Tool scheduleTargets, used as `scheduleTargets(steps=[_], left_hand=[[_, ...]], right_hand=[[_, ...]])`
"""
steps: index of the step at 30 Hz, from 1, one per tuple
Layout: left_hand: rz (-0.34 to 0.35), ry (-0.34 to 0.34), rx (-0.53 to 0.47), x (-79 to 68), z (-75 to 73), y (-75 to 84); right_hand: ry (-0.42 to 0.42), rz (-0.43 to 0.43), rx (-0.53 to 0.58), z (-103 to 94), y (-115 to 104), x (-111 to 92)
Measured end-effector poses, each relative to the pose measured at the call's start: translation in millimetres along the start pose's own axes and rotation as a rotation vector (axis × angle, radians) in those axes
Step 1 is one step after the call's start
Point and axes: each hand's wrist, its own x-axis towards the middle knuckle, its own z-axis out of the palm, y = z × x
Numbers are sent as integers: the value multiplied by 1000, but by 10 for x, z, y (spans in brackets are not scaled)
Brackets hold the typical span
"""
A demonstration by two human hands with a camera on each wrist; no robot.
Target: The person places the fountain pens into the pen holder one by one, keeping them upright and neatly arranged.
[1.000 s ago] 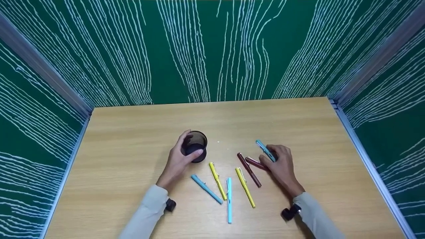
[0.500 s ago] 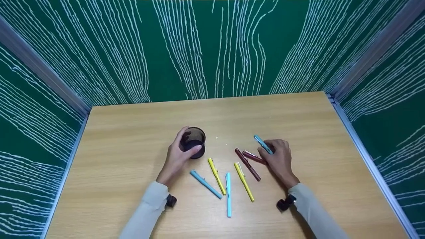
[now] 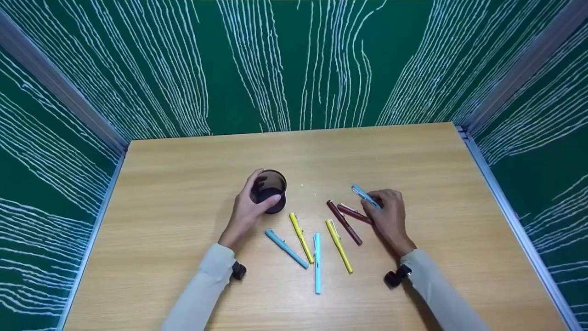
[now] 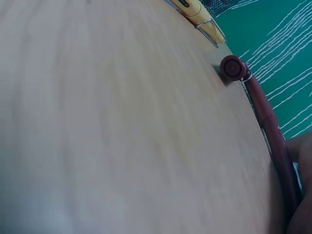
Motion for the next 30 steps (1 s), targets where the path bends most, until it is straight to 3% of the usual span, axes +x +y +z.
scheduleTargets(steps=[8,18,30], left_hand=[[-8,-1,-12,33,-9,20],[-14,5,-2,17,5,20],[-9,-5,-5,17,0,7]], right_hand=[[-1,57,78,-52,-40,10],[-45,62,50,-171,-162,5],[-18,98,63,-253,-275,-6]])
